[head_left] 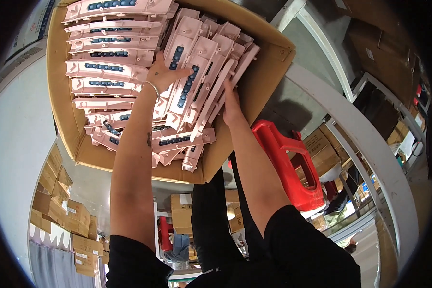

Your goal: Moving and stacking pink plastic components from a cardboard box onto a workbench.

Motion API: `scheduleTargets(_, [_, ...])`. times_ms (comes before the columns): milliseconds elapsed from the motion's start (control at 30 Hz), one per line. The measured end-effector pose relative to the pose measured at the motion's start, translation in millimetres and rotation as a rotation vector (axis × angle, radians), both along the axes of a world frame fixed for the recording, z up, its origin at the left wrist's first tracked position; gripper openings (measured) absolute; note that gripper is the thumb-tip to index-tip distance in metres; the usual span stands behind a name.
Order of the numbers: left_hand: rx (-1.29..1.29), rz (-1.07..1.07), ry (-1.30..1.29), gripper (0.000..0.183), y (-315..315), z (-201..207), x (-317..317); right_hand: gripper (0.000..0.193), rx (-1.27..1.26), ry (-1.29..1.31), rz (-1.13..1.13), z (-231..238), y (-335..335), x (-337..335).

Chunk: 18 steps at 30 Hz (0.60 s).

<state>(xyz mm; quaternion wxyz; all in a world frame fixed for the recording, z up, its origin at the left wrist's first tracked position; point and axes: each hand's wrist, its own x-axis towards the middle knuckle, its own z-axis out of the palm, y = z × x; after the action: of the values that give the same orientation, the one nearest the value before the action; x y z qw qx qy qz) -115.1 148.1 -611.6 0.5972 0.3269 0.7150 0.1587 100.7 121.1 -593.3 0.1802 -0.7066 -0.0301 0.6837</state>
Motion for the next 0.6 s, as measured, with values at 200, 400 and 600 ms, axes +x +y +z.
scheduleTargets(200, [-0.042,0.312,-0.415,0.093,5.1,26.6,10.6,0.078,0.208,-0.095,0.003,-55.7,-8.6,21.1])
scheduleTargets(400, [-0.118,0.265,-0.428,0.079,-0.8,19.6,-7.0,0.074,0.259,-0.043,0.009,-50.8,-7.3,9.7])
scheduleTargets(600, [-0.022,0.313,-0.48,0.074,-6.5,10.3,0.8,0.075,0.142,-0.057,0.02,-69.4,-0.7,15.6])
